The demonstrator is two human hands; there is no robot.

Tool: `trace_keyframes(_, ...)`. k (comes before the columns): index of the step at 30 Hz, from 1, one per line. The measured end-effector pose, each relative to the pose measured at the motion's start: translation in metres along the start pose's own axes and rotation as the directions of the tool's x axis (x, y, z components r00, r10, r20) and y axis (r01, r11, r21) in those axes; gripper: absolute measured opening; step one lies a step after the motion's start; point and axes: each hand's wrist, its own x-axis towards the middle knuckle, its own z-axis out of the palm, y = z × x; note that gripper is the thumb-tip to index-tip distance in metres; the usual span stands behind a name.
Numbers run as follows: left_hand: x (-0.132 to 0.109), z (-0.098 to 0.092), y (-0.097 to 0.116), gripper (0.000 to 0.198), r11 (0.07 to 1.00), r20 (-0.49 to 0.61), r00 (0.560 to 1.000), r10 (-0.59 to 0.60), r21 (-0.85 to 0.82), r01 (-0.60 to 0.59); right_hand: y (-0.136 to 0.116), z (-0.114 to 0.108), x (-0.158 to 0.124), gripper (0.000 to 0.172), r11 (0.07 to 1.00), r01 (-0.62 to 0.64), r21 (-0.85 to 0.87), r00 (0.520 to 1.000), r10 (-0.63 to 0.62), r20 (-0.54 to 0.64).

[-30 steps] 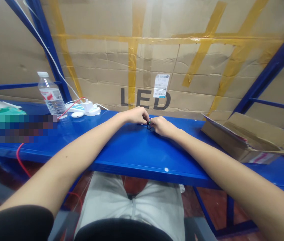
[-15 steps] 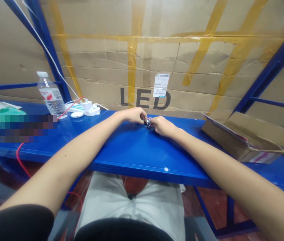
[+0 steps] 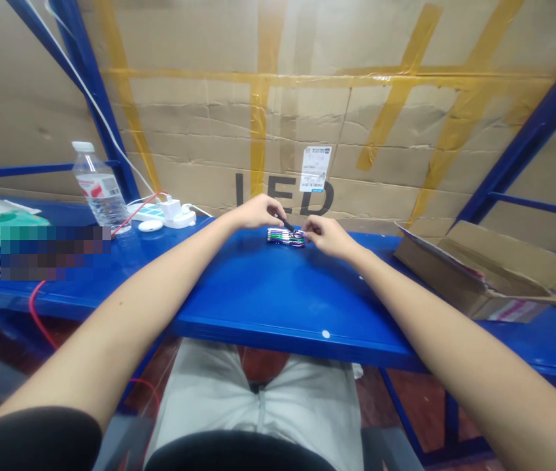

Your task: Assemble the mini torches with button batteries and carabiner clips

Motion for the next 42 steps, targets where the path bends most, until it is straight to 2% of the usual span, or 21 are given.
trace_keyframes(4, 0.001, -0.002, 0.006, 0.027, 0.995, -0.092, 0.995, 0.03, -0.097, -0.039, -0.009, -0.005, -0.002, 0.018, 0.935, -0.142, 0.325, 0.989, 0.12, 0.087)
trace_keyframes(8, 0.0, 0.003, 0.015, 0.025, 0.982, -0.104, 0.991, 0.084, -0.162, -0.1, -0.018, -0.006, -0.004, 0.019, 0.81, -0.213, 0.547, 0.974, 0.132, 0.183)
trace_keyframes(15, 0.0, 0.02, 0.025, 0.016, 0.959, -0.009, 0.988, 0.152, -0.239, -0.15, -0.025, 0.001, -0.005, 0.021, 0.597, -0.266, 0.756, 0.963, 0.124, 0.241)
trace_keyframes(19, 0.0, 0.02, 0.026, 0.029, 0.919, 0.03, 0.985, 0.168, -0.366, -0.145, -0.024, 0.002, -0.005, 0.018, 0.533, -0.276, 0.799, 0.961, 0.152, 0.231)
trace_keyframes(21, -0.001, 0.021, 0.026, 0.035, 0.849, 0.013, 0.993, 0.114, -0.52, -0.09, -0.023, 0.001, -0.005, 0.018, 0.581, -0.263, 0.771, 0.965, 0.168, 0.202)
trace_keyframes(24, -0.005, 0.024, 0.026, 0.048, 0.689, -0.003, 0.998, -0.064, -0.724, 0.042, -0.023, 0.0, -0.006, 0.012, 0.758, -0.22, 0.614, 0.975, 0.149, 0.166)
trace_keyframes(26, -0.01, 0.027, 0.023, 0.063, 0.607, 0.012, 0.986, -0.167, -0.786, 0.112, -0.025, -0.001, -0.006, 0.013, 0.848, -0.191, 0.494, 0.979, 0.125, 0.163)
trace_keyframes(28, -0.015, 0.031, 0.017, 0.071, 0.549, 0.049, 0.97, -0.237, -0.817, 0.175, -0.028, 0.0, -0.007, 0.012, 0.896, -0.173, 0.408, 0.98, 0.118, 0.158)
trace_keyframes(31, -0.021, 0.036, 0.006, 0.071, 0.477, 0.04, 0.938, -0.343, -0.853, 0.211, -0.034, 0.001, -0.007, 0.013, 0.954, -0.117, 0.275, 0.989, 0.086, 0.122)
trace_keyframes(34, -0.026, 0.039, -0.003, 0.066, 0.423, 0.016, 0.911, -0.412, -0.882, 0.206, -0.038, 0.003, -0.007, 0.016, 0.994, 0.024, 0.105, 0.999, -0.028, 0.041)
trace_keyframes(37, -0.028, 0.037, -0.003, 0.062, 0.373, 0.041, 0.914, -0.404, -0.905, 0.205, -0.041, 0.004, -0.008, 0.017, 0.994, 0.105, 0.018, 0.994, -0.105, 0.017)
trace_keyframes(42, -0.028, 0.03, 0.0, 0.062, 0.309, 0.007, 0.921, -0.39, -0.941, 0.138, -0.045, 0.002, -0.01, 0.016, 0.991, 0.129, -0.031, 0.991, -0.13, -0.028)
